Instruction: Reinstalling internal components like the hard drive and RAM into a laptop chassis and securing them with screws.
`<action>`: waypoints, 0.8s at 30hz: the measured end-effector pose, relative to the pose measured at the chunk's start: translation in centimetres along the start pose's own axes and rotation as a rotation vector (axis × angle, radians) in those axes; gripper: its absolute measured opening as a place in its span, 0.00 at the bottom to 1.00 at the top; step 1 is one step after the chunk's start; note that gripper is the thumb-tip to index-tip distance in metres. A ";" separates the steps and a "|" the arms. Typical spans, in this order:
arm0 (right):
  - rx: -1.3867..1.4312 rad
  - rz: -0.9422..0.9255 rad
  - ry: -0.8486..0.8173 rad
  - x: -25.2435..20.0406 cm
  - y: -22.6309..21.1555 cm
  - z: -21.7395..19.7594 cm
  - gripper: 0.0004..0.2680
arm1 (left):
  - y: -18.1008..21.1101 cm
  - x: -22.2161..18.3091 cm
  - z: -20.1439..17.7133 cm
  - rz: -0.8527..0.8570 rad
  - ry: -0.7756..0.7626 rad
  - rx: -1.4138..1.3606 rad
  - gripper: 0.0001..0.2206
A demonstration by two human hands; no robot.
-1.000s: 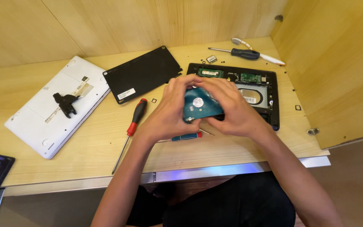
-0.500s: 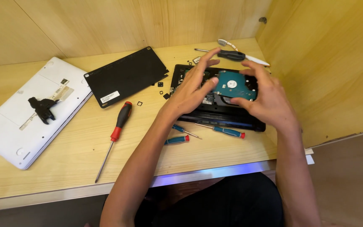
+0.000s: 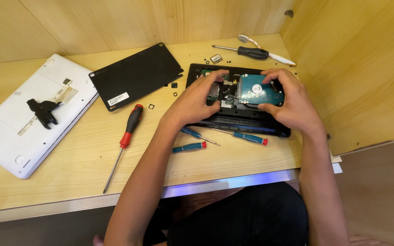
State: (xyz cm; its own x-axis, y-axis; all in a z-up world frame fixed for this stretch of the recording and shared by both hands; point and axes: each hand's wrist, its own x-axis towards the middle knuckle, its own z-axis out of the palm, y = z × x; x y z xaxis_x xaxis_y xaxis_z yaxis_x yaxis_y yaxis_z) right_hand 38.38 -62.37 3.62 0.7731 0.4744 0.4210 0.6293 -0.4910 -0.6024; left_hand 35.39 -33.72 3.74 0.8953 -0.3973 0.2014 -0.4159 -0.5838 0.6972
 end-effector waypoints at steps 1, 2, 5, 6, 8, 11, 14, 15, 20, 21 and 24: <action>-0.001 0.000 -0.003 0.0 -0.3 -0.1 0.22 | -0.1 0.0 0.2 -0.001 0.001 -0.002 0.34; 0.018 0.020 -0.020 0.1 -0.5 -0.1 0.21 | -0.3 0.0 0.4 0.005 0.015 0.001 0.33; 0.047 0.057 -0.056 0.1 -0.9 0.0 0.20 | -0.4 -0.1 0.7 0.018 0.040 0.009 0.32; 0.057 0.076 -0.072 0.1 -0.9 0.1 0.19 | -0.4 -0.1 0.7 0.028 0.051 0.015 0.31; 0.050 0.090 -0.088 0.0 -0.8 0.2 0.19 | -0.2 -0.1 0.6 0.031 0.045 0.019 0.30; 0.039 0.103 -0.105 0.0 -0.7 0.2 0.19 | -0.2 -0.1 0.5 0.044 0.040 0.037 0.29; 0.039 0.090 -0.104 -0.1 -0.8 0.2 0.18 | -0.4 -0.1 1.0 0.053 0.064 0.058 0.26; 0.045 0.073 -0.098 -0.1 -0.9 0.3 0.18 | -0.6 -0.1 1.2 0.054 0.090 0.070 0.23; 0.017 0.034 -0.060 -0.2 0.1 0.2 0.17 | -2.8 1.1 2.9 0.187 0.206 0.258 0.09; 0.005 0.021 -0.044 -0.2 0.3 0.1 0.17 | -3.5 1.4 3.3 0.226 0.257 0.361 0.05; 0.002 0.012 -0.010 -0.3 0.2 0.1 0.17 | -2.8 1.5 3.8 0.228 0.270 0.368 0.03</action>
State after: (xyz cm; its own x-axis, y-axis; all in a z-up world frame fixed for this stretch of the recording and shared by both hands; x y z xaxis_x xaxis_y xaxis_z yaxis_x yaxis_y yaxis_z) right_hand 38.25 -62.60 3.31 0.7800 0.4756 0.4067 0.6196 -0.4954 -0.6089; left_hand 37.26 -35.33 -0.50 0.7646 -0.3750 0.5242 -0.5904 -0.7338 0.3361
